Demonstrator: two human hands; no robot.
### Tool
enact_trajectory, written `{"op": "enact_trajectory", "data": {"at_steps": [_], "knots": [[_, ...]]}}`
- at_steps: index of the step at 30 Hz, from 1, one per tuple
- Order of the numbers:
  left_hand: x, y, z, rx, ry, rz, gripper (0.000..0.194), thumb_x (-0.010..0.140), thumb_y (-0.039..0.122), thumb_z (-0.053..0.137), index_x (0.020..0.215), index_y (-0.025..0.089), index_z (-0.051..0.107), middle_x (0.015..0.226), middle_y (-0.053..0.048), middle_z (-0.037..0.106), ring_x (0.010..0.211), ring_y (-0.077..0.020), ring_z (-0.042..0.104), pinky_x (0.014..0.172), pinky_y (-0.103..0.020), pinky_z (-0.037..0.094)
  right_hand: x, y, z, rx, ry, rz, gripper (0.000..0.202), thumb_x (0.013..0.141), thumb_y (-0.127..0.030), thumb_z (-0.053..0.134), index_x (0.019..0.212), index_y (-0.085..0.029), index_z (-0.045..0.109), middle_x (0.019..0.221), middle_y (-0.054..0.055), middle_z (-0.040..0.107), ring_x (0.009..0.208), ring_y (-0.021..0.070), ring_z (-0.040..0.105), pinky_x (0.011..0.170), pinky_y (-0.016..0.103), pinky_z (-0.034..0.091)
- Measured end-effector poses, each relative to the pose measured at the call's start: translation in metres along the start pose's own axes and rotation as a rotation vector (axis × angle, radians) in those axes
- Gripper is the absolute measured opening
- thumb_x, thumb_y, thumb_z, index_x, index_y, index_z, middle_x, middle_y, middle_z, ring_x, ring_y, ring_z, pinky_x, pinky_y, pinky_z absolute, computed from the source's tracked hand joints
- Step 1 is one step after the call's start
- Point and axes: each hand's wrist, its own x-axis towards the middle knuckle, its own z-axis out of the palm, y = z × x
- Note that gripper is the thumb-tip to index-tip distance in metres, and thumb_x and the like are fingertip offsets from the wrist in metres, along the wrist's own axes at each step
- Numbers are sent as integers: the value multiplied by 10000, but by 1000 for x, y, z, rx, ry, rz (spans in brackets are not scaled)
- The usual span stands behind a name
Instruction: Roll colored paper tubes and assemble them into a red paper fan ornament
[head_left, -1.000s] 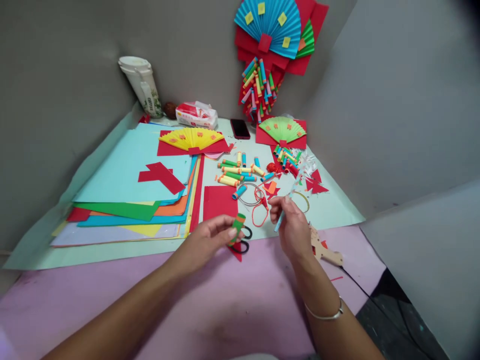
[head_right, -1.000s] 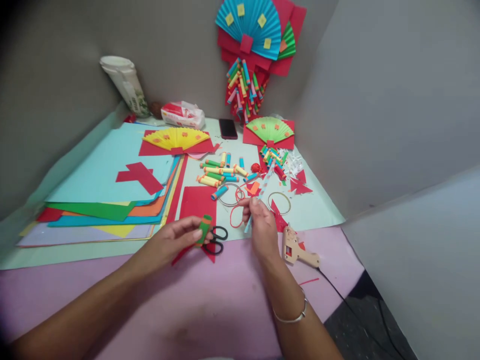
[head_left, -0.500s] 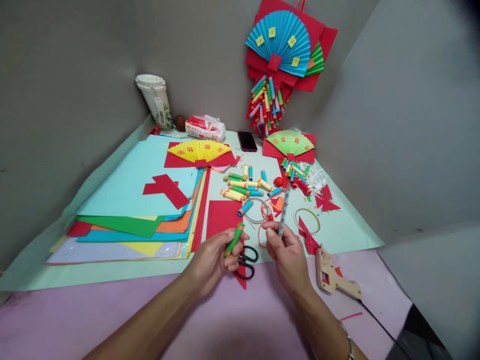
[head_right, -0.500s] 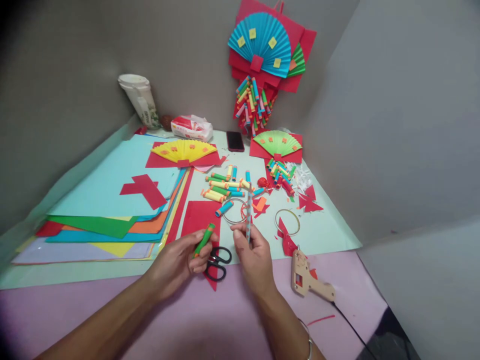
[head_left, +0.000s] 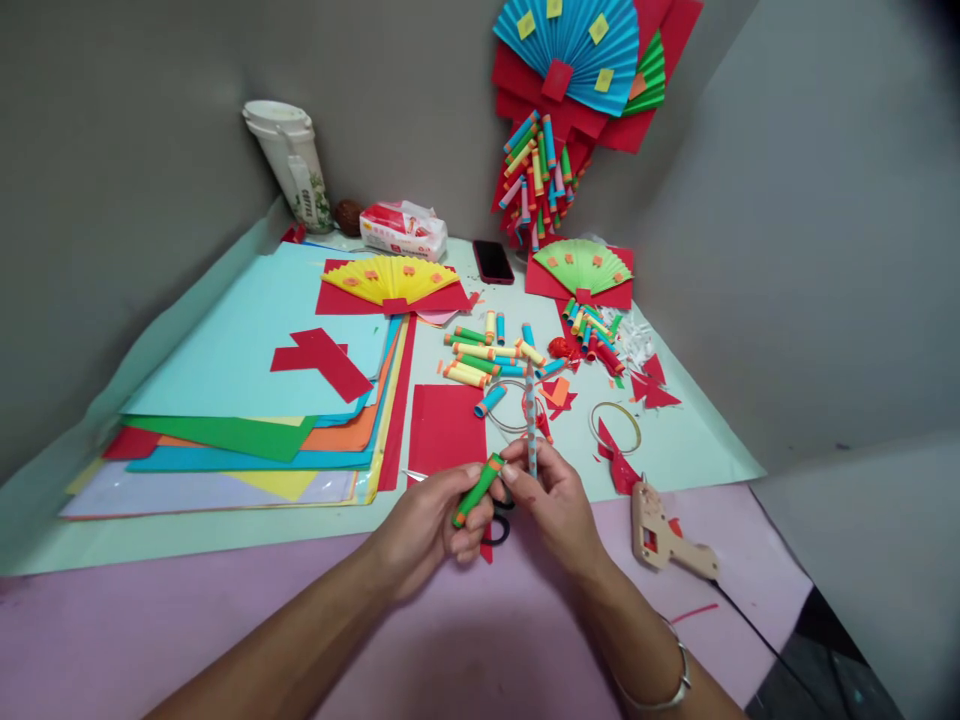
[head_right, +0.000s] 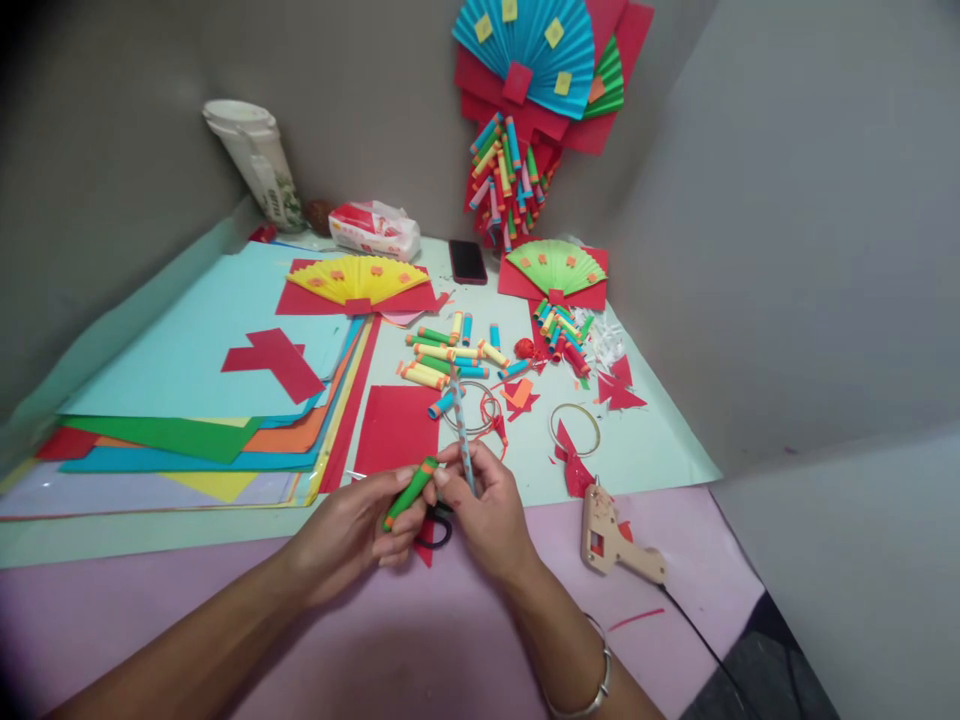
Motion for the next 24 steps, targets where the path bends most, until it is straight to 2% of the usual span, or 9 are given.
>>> {"op": "enact_trajectory", "data": {"at_steps": [9,24], "knots": [[1,-1,-4,-43,-84,-52,338,940,358,388,818,130,605,580,37,429,422,-52,247,445,-221,167,-1,2,1,22,-38,-5,122,896,-295,631,932,-208,552,647,-53,589,607,99,506,623,245,390],[0,0,-4,12,-72,-60,325,913,360,420,762,126,588,575,26,447,434,-59,260,460,-235,161,-3,4,2,75,-64,34,125,898,-292,629,942,-211,545,643,-48,624,596,113,563,613,257,419]]}}
